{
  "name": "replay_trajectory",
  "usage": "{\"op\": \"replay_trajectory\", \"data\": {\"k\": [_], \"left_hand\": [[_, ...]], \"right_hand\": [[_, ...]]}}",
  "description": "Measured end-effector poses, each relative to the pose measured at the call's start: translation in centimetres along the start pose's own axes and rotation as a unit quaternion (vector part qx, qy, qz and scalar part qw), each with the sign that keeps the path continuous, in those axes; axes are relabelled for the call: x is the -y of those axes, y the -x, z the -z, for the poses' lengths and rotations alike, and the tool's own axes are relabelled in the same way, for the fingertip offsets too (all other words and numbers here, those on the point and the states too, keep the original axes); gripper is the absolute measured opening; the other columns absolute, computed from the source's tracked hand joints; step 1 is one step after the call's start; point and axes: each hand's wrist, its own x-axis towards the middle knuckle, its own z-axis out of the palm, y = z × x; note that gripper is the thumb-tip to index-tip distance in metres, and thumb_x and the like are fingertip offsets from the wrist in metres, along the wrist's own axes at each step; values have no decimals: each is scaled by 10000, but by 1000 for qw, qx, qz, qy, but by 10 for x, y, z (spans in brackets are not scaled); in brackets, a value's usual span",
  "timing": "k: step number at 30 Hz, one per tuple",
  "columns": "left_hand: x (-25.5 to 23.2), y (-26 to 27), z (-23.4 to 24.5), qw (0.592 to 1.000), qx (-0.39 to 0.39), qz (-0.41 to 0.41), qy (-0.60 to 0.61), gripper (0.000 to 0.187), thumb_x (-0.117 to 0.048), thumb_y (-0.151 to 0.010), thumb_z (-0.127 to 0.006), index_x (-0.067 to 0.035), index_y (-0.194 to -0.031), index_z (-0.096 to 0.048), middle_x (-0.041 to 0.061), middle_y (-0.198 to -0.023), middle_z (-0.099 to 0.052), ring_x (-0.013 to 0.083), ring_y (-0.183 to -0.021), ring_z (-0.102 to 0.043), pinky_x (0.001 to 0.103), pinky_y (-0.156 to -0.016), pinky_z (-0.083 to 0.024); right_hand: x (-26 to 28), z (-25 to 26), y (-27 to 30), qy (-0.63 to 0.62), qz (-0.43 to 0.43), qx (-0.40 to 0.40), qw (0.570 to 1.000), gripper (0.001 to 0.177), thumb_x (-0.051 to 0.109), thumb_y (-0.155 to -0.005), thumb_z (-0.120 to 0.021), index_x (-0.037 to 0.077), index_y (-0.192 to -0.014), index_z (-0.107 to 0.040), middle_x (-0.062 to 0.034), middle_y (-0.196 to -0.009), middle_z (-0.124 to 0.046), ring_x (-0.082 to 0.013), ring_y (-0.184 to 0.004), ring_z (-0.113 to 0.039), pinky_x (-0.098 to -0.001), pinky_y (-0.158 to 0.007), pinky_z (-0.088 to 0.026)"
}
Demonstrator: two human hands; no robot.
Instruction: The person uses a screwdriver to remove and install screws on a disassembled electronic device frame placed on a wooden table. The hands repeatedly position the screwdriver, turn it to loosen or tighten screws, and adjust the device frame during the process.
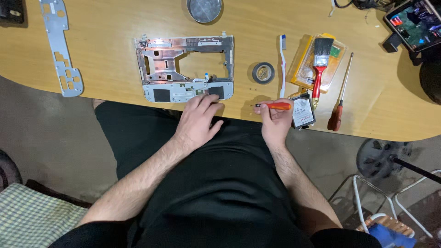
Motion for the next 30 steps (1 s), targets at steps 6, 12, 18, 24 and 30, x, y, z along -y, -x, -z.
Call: {"op": "replay_trajectory", "data": {"k": [6, 12, 18, 24, 30], "left_hand": [[-10, -6, -4, 945, -59, 125, 296, 189, -285, -1067, -968, -148, -1174, -895, 55, -1199, -836, 337, -1221, -830, 521, -1126, -629], [-25, -15, -30, 673, -47, 292, 678, 416, -131, -1082, -952, 14, -1463, -865, 159, -1335, -913, 126, -1178, -852, 303, -1047, -724], [-20, -22, -45, 653, -84, 266, 704, 351, -41, -1126, -881, 64, -1459, -846, 226, -1338, -915, 195, -1216, -878, 334, -1056, -726], [-10, -22, -41, 650, -95, 272, 703, 281, -81, -1153, -868, 5, -1419, -885, 172, -1198, -939, 157, -1082, -888, 317, -988, -761], [-13, -24, -35, 644, -116, 284, 701, 234, -73, -1148, -873, 13, -1364, -902, 171, -1128, -938, 163, -1038, -903, 319, -958, -766]], "right_hand": [[15, -22, -3, -198, -124, -12, 972, 354, -15, -1183, -757, 134, -1365, -492, -249, -1211, -838, -332, -977, -906, -438, -935, -812], [33, -57, -4, -259, -137, 28, 956, 343, -11, -1198, -720, 114, -1421, -490, -312, -1258, -801, -379, -1026, -893, -467, -959, -809], [35, -67, -10, -273, -145, 53, 950, 392, 29, -1151, -788, 112, -1387, -485, -330, -1297, -803, -366, -1038, -890, -447, -942, -815], [43, -77, -13, -258, -126, 72, 955, 366, 16, -1165, -767, 106, -1376, -483, -342, -1268, -799, -383, -1039, -897, -419, -933, -810], [38, -78, -11, -240, -114, 87, 960, 385, 19, -1160, -776, 108, -1371, -466, -355, -1263, -801, -386, -1038, -899, -421, -923, -806]]}}
